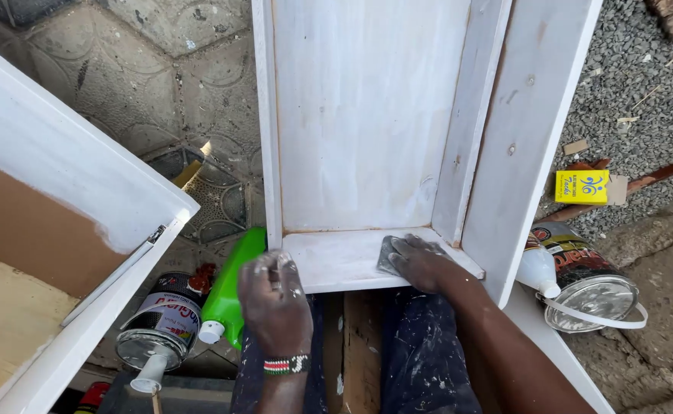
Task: Sanding the surfaces of a white wooden drawer using a sanding block.
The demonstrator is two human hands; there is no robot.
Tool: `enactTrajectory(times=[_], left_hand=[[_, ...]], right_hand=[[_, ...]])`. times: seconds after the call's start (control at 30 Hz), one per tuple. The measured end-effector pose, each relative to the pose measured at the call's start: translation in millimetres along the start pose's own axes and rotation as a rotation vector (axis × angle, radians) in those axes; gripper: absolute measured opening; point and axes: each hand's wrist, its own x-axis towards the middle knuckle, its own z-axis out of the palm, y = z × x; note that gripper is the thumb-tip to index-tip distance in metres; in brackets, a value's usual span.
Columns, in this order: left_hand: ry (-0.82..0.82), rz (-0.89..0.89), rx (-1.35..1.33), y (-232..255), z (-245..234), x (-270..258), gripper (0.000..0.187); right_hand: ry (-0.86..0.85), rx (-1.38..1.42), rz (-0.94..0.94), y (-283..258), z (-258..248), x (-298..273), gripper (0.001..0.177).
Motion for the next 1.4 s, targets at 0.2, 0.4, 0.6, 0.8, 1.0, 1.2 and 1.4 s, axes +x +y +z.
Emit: enactTrajectory(times=[0.2, 0.4, 0.6, 0.8, 1.0, 1.2, 1.4], left_hand=[[-0.077, -0.497, -0.545, -48, 34, 42, 0.062], [-0.054, -0.516, -0.734, -29, 12, 56, 0.048], [0.015, -0.600, -0.709, -2, 6, 64, 0.043], [0.209, -0.281, -0.640, 11, -2, 72, 0.039], [-0.178, -0.769, -0.462, -21, -3, 77, 0.071], [-0.218, -0.916, -0.465, -38, 15, 73, 0.075], [-0.017, -0.989, -0.683, -33, 9, 78, 0.061]], right_hand=[[-0.088, -0.283, -0.049, -91, -62, -50, 0.067], [-0.142, -0.012, -0.347, -195, 11, 11, 0.086], [0.200, 0.194, 0.022, -76, 21, 37, 0.085], [0.372, 0.151, 0.206, -53, 1, 43, 0.055], [0.680, -0.065, -0.063, -142, -47, -30, 0.044], [0.200, 0.168, -0.104, -164, -10, -31, 0.053], [0.264, 0.350, -0.248, -173, -13, -30, 0.043]])
